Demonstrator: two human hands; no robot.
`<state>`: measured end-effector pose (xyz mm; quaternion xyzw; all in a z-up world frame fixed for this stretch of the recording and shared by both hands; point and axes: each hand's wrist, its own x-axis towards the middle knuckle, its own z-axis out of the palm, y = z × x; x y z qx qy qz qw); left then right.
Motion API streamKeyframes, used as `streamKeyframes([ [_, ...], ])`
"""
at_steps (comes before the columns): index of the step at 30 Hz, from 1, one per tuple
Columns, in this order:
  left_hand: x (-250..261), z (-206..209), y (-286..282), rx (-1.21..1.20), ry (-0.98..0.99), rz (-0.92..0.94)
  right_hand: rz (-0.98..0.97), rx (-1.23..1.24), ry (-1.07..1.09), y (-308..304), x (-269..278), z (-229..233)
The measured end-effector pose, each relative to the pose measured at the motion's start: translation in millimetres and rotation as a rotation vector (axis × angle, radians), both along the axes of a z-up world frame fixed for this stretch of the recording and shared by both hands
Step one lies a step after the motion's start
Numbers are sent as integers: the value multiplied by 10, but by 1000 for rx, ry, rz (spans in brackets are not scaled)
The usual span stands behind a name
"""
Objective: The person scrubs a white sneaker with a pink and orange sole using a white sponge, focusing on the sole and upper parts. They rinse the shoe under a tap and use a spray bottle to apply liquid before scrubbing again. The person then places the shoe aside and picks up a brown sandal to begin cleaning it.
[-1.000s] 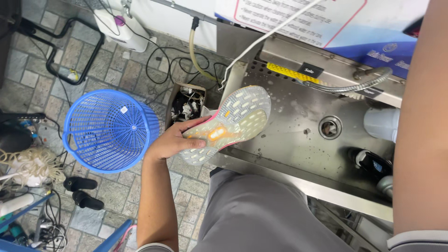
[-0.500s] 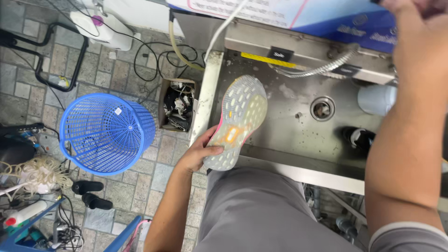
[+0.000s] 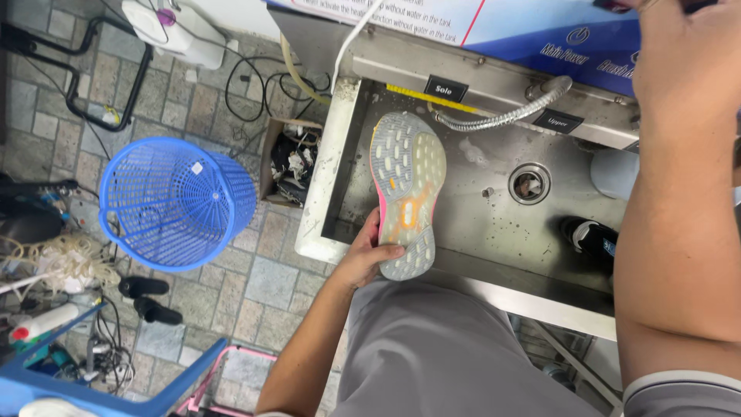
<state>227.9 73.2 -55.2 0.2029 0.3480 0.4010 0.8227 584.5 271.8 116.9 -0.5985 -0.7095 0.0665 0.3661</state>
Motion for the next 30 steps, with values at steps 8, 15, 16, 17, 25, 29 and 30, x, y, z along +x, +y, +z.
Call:
streamKeyframes([
  [8,534,-162,-70,-47,22,99,-25,235,-105,-418,183,-208],
  [15,1044,-316,-18,-324,119,218,352,-223,299,-1944,-731,-1182],
  [16,1089,-354,78,-321,100,234,326,-280,334,-2016,-773,-1403],
  [17,1135,-386,99,-344,85,242,242,-323,432,-2117,-835,-1643],
  [25,591,-628,507,-140,-37,-106,-143,-318,1045,-1933,-879,-2523],
  [29,355,-953,1156,-274,-210,248,-22,-254,1442,-1637,-852,-2390],
  [30,404,-1064,1381,-264,-285,290,-68,-284,1499,-1551,-846,-2393],
])
